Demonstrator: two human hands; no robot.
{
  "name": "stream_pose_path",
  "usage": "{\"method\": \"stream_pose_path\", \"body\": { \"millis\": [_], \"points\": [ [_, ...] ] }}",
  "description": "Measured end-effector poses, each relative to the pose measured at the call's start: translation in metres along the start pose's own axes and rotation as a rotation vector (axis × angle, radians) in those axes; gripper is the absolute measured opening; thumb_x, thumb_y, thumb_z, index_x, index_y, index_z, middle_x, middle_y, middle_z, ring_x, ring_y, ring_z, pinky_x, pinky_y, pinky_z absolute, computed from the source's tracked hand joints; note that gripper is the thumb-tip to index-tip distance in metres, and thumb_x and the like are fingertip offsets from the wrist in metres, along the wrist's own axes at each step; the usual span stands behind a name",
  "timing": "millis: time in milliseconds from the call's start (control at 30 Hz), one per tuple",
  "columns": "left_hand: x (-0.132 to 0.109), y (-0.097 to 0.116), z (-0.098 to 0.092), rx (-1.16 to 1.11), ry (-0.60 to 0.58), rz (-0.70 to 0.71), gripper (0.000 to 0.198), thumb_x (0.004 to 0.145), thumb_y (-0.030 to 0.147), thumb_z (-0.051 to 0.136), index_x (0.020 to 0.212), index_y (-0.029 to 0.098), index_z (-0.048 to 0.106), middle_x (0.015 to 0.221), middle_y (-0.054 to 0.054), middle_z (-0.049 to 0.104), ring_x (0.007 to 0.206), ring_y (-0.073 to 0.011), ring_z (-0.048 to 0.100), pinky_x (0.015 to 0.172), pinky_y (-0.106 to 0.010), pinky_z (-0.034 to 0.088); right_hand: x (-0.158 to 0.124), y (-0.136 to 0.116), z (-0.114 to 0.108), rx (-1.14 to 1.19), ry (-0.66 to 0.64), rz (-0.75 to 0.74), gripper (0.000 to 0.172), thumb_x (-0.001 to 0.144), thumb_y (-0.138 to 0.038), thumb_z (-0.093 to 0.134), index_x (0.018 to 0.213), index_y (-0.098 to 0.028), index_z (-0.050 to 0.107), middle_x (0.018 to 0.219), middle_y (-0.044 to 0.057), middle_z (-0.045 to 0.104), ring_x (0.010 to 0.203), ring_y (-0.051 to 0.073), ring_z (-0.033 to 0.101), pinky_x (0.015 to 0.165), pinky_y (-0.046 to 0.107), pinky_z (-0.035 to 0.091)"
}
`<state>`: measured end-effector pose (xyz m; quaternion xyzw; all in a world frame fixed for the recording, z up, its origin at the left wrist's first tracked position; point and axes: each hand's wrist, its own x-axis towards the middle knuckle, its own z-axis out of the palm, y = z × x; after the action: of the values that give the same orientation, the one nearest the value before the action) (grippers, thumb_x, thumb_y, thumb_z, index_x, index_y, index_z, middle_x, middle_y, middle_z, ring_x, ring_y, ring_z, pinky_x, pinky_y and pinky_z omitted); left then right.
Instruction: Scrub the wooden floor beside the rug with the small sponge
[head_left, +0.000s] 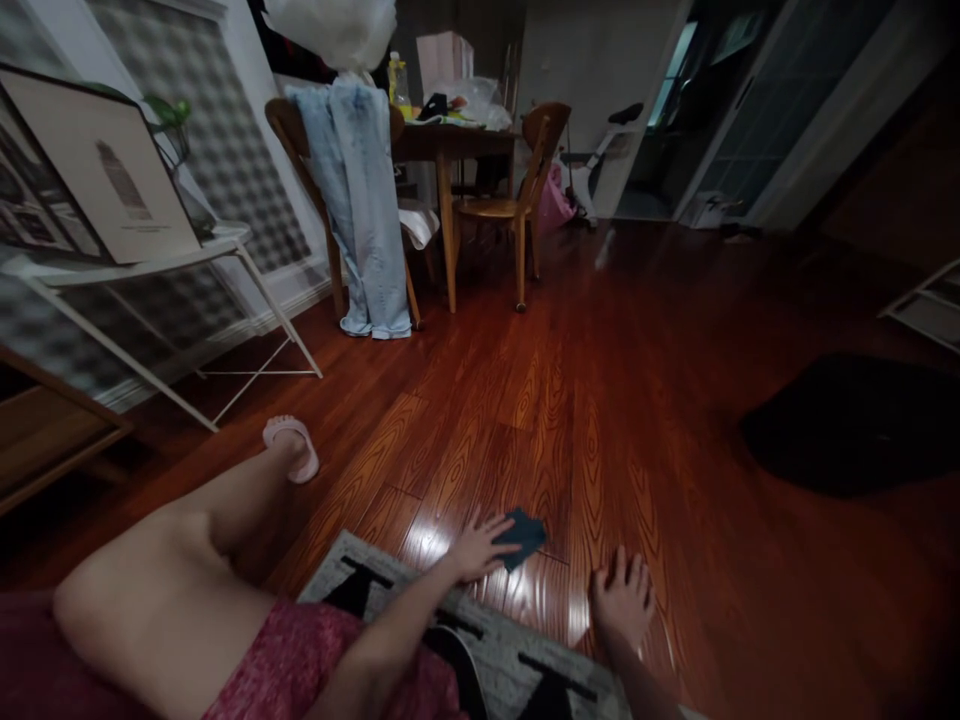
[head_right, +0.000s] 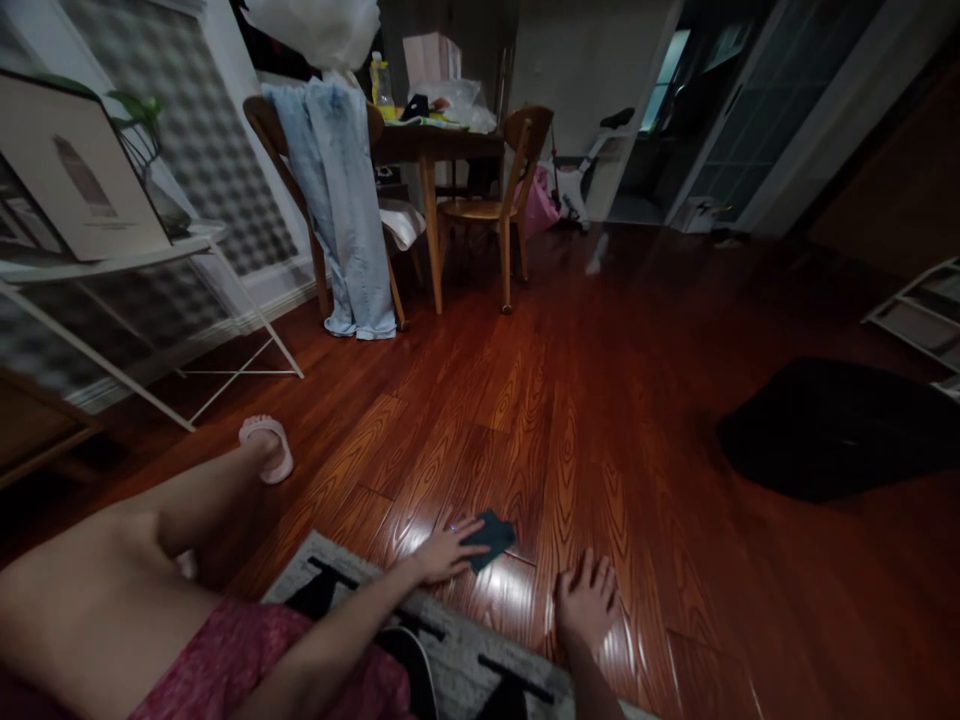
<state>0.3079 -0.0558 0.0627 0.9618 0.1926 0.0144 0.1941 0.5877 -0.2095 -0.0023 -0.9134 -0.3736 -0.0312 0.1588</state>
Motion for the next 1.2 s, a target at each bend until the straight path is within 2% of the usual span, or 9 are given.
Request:
{"method": "stream_pose_path", "body": {
  "millis": [167,233,333,433,533,767,900,1033,1200],
  "points": [
    [-0.051,-0.052,-0.035,0.021,0.172,-0.922,0.054,0.095,0.03,0.053,0.146,0.044,0.044,0.164,0.001,0.026,0.15,-0.0267,0.022,0.121,-0.054,0.015,-0.001,-0.004,-0.003,-0.028,0.017,0.016,0.065,0.093,-0.035,0.027,0.155,-0.015,0.031,0.16,0.017,0.033,0.151,0.028,0.019,0.117,0.053,0.024],
    [-0.074,-0.064,-0.044,0.048,0.232,-1.201,0.056,0.097,0.028,0.046,0.152,0.035,0.038,0.164,-0.009,0.024,0.15,-0.0316,0.021,0.117,-0.06,0.022,-0.002,-0.004,-0.003,-0.019,0.023,0.0,0.065,0.094,-0.035,0.027,0.155,-0.013,0.032,0.159,0.018,0.033,0.151,0.028,0.019,0.117,0.052,0.024],
    [-0.094,-0.071,-0.046,0.088,0.287,-1.439,0.059,0.097,0.026,0.041,0.155,0.022,0.033,0.162,-0.022,0.024,0.148,-0.0403,0.024,0.109,-0.068,0.03,-0.001,-0.002,-0.002,-0.001,0.018,-0.005,0.066,0.094,-0.036,0.027,0.155,-0.013,0.032,0.159,0.018,0.033,0.151,0.029,0.018,0.117,0.053,0.024],
    [-0.084,-0.064,-0.039,0.119,0.319,-1.547,0.059,0.097,0.029,0.041,0.155,0.02,0.034,0.16,-0.023,0.028,0.147,-0.0425,0.025,0.109,-0.067,0.03,0.0,-0.001,0.001,0.019,0.032,-0.004,0.066,0.093,-0.036,0.026,0.155,-0.013,0.032,0.16,0.018,0.032,0.151,0.029,0.018,0.117,0.054,0.024],
    [-0.053,-0.043,-0.029,0.115,0.296,-1.402,0.057,0.098,0.034,0.04,0.153,0.021,0.038,0.16,-0.021,0.028,0.147,-0.0431,0.024,0.111,-0.066,0.027,0.001,-0.001,0.002,0.037,0.034,0.0,0.067,0.092,-0.036,0.027,0.155,-0.013,0.032,0.16,0.019,0.032,0.15,0.029,0.019,0.116,0.055,0.024],
    [0.01,0.058,0.02,-0.119,-0.032,-0.281,0.058,0.096,0.051,0.049,0.15,0.032,0.042,0.167,-0.008,0.006,0.151,-0.0377,0.014,0.118,-0.063,0.017,0.0,-0.002,-0.003,0.059,0.004,0.0,0.068,0.091,-0.036,0.029,0.155,-0.013,0.029,0.161,0.019,0.029,0.15,0.031,0.02,0.115,0.057,0.025],
    [0.018,0.095,0.047,-0.124,-0.065,0.028,0.057,0.097,0.051,0.049,0.15,0.034,0.04,0.167,-0.01,0.005,0.151,-0.0366,0.012,0.114,-0.067,0.022,-0.001,-0.003,-0.005,0.041,0.024,-0.011,0.067,0.092,-0.036,0.028,0.154,-0.011,0.033,0.159,0.02,0.031,0.15,0.031,0.021,0.115,0.056,0.027],
    [0.02,0.07,0.031,-0.057,-0.032,0.044,0.046,0.101,0.045,0.044,0.146,0.04,0.044,0.166,-0.005,0.018,0.151,-0.0288,0.02,0.117,-0.065,0.016,-0.002,-0.004,-0.005,0.015,0.057,-0.026,0.066,0.094,-0.037,0.023,0.152,-0.01,0.036,0.158,0.021,0.033,0.149,0.031,0.021,0.115,0.055,0.026],
    [0.0,-0.006,-0.023,-0.028,0.099,-0.599,0.052,0.097,0.035,0.05,0.148,0.039,0.043,0.165,-0.004,0.02,0.15,-0.0306,0.022,0.119,-0.061,0.017,0.0,-0.002,-0.002,0.023,0.034,-0.007,0.066,0.093,-0.038,0.025,0.154,-0.013,0.032,0.159,0.018,0.033,0.15,0.03,0.021,0.116,0.055,0.025]
  ]
}}
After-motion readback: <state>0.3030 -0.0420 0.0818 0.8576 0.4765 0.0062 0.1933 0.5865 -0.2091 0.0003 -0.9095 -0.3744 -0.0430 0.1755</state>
